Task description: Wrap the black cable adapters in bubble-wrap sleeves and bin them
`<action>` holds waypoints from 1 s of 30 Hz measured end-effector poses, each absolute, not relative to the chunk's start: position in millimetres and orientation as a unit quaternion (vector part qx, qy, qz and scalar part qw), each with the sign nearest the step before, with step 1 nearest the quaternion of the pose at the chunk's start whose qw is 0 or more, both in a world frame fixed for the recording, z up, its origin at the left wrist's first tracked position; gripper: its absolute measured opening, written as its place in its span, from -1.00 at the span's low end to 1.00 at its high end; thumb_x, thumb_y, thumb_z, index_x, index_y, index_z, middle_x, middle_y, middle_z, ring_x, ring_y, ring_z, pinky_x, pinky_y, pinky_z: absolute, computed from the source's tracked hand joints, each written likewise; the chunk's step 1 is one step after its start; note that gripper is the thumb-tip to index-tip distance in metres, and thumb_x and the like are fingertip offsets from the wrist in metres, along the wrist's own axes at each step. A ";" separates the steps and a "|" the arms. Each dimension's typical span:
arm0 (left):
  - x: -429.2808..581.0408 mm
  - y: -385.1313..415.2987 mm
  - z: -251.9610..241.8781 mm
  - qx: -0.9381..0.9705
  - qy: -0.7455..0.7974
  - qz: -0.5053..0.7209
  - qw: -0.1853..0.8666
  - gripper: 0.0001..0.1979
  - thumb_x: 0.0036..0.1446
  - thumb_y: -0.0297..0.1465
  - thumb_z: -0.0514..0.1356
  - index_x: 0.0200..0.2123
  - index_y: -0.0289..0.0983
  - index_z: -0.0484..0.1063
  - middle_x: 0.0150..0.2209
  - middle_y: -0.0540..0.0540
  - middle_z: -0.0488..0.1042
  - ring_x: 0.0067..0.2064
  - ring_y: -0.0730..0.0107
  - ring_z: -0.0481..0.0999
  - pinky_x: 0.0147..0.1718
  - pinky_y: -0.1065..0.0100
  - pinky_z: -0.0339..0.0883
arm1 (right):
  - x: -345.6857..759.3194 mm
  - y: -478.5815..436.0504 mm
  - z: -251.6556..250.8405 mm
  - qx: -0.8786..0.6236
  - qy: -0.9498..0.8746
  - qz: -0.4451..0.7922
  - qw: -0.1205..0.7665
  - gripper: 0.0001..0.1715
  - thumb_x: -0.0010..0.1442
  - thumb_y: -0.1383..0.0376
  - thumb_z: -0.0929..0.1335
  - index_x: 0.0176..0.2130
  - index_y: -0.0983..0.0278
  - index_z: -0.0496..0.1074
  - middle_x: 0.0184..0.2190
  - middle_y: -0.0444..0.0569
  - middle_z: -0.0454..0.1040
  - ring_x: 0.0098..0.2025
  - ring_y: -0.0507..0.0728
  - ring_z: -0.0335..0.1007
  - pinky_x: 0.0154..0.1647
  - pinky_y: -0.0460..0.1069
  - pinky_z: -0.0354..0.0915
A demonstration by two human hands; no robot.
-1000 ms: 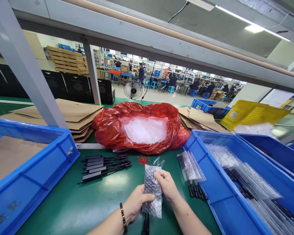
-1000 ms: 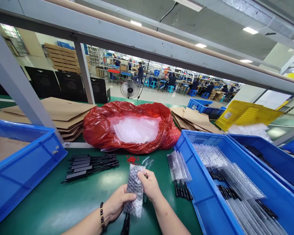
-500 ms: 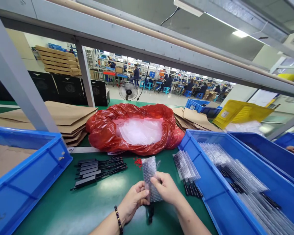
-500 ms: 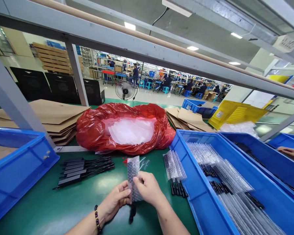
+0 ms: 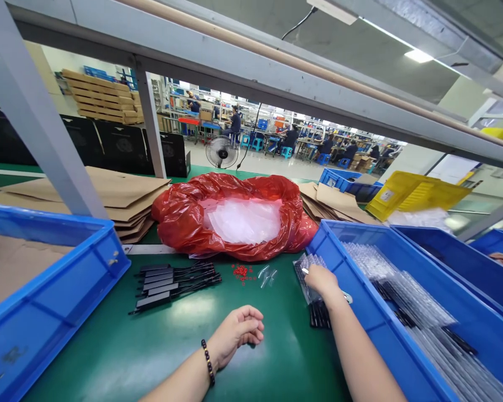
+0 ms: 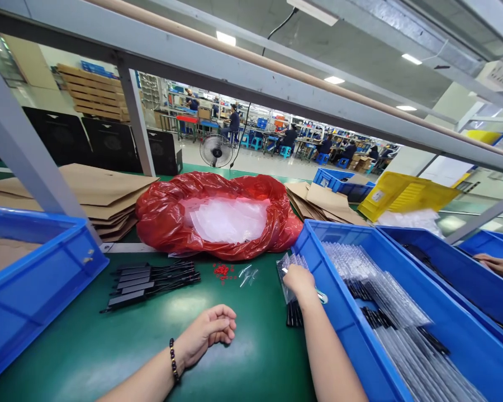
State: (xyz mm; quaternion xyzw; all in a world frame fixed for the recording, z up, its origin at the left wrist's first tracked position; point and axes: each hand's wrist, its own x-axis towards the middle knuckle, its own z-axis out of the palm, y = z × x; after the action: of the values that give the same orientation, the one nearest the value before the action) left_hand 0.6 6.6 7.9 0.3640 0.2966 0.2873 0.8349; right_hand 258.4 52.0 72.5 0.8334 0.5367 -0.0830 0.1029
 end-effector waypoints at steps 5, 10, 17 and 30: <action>0.9 5.6 9.5 0.375 0.295 0.284 0.831 -0.76 -0.23 -0.39 0.27 -0.42 -0.34 0.35 -0.49 -0.02 0.42 -0.50 0.51 0.43 -0.47 0.44 0.25 | 264.4 48.7 81.9 0.844 0.521 -0.070 0.108 -0.67 0.12 0.31 0.20 -0.20 0.39 0.43 -0.19 0.24 0.46 -0.15 0.26 0.40 -0.26 0.03 0.24; 1.0 2.6 8.6 0.399 0.271 0.239 0.843 -0.81 -0.30 -0.42 0.23 -0.50 -0.36 0.39 -0.55 -0.04 0.43 -0.57 0.47 0.43 -0.59 0.46 0.25 | 229.8 42.4 102.4 0.815 0.574 0.017 0.071 -0.69 0.17 0.22 0.20 -0.20 0.37 0.38 -0.26 0.20 0.47 -0.22 0.23 0.42 -0.31 0.00 0.21; -0.2 -1.2 3.1 0.546 0.233 0.048 0.803 -0.91 -0.21 -0.49 0.10 -0.58 -0.29 0.41 -0.67 0.08 0.35 -0.71 0.62 0.27 -0.75 0.55 0.16 | 88.5 46.1 95.5 0.554 0.831 0.041 0.011 -0.85 0.15 0.36 0.23 -0.35 0.25 0.38 -0.34 -0.05 0.43 -0.37 0.06 0.40 -0.44 -0.12 0.14; 12.6 -2.2 -29.8 0.584 0.155 0.071 0.794 -0.85 -0.15 -0.30 0.21 -0.66 -0.23 0.42 -0.73 0.07 0.29 -0.75 0.51 0.20 -0.83 0.48 0.08 | -22.2 80.5 58.0 0.401 0.913 0.012 0.080 -0.72 0.10 0.48 0.17 -0.27 0.36 0.41 -0.34 0.10 0.42 -0.33 0.18 0.42 -0.39 -0.03 0.24</action>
State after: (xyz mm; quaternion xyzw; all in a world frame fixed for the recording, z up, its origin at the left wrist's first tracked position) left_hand 12.6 -2.2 -29.8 0.5838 0.1549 0.0707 0.7938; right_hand -22.2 80.5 58.0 0.4009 0.9126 0.0117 0.0795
